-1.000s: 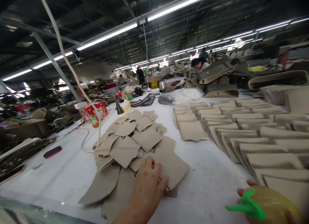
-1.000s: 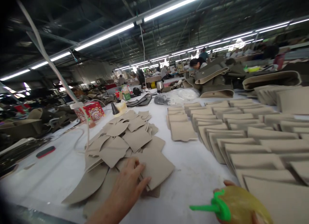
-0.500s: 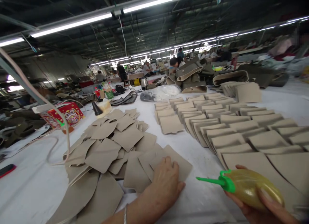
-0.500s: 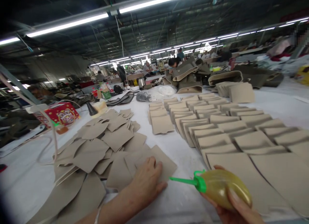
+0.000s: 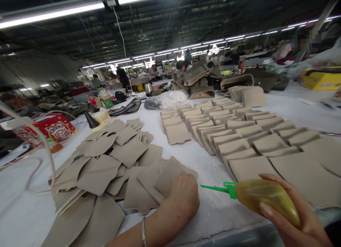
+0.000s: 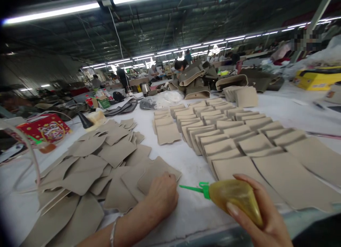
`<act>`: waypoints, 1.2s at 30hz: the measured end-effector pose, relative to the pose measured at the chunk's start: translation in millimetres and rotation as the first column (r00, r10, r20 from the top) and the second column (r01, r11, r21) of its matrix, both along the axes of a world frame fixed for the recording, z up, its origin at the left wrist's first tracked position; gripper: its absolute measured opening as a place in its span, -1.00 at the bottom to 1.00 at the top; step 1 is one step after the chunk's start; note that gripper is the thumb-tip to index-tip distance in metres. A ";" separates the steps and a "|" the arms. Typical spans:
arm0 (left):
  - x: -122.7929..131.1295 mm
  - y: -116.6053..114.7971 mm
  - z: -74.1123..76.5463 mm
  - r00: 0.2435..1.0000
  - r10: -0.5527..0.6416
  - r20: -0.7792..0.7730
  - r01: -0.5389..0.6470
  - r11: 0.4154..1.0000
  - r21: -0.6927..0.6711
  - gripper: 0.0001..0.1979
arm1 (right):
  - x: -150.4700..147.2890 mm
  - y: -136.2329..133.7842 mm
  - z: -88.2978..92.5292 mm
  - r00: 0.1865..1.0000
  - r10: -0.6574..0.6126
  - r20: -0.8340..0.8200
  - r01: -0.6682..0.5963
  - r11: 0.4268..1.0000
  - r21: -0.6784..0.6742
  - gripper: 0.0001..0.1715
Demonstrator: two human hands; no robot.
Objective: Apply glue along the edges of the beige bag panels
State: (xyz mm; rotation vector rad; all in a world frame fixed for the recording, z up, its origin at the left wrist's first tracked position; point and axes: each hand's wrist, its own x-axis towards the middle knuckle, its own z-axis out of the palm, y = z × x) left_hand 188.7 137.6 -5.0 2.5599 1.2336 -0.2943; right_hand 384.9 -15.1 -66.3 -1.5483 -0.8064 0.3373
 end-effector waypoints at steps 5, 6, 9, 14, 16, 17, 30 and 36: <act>-15.1 15.0 7.7 0.995 -0.059 0.076 0.060 0.998 -0.012 -0.64 | 0.4 7.9 14.2 0.954 0.094 0.286 -0.101 0.995 0.013 -0.31; -18.7 16.0 9.1 0.992 -0.080 0.099 0.083 0.996 -0.021 -0.63 | -1.0 10.2 18.2 0.944 0.103 0.314 -0.116 0.993 0.023 -0.33; -26.0 14.9 9.8 0.977 -0.125 0.175 0.137 0.989 -0.059 -0.67 | -6.9 18.8 30.1 0.917 0.117 0.381 -0.146 0.988 0.047 -0.41; -27.2 12.3 3.1 0.968 -0.122 0.219 0.143 0.986 -0.083 -0.74 | -13.3 29.0 37.6 0.857 0.161 0.489 -0.171 0.985 -0.023 -0.44; -26.6 12.5 0.9 0.964 -0.140 0.226 0.158 0.985 -0.063 -0.74 | -13.3 29.7 36.9 0.820 0.198 0.537 -0.184 0.980 -0.080 -0.44; -26.3 12.6 0.2 0.962 -0.149 0.227 0.164 0.985 -0.053 -0.74 | -13.2 29.7 36.6 0.799 0.218 0.560 -0.191 0.976 -0.107 -0.46; -28.5 11.3 3.5 0.962 -0.138 0.237 0.165 0.982 -0.096 -0.70 | -11.9 27.2 33.7 0.723 0.306 0.620 -0.228 0.952 -0.203 -0.47; -28.2 13.7 0.5 0.944 -0.149 0.293 0.190 0.975 -0.117 -0.65 | -8.2 27.1 31.1 0.722 0.326 0.610 -0.235 0.945 -0.227 -0.50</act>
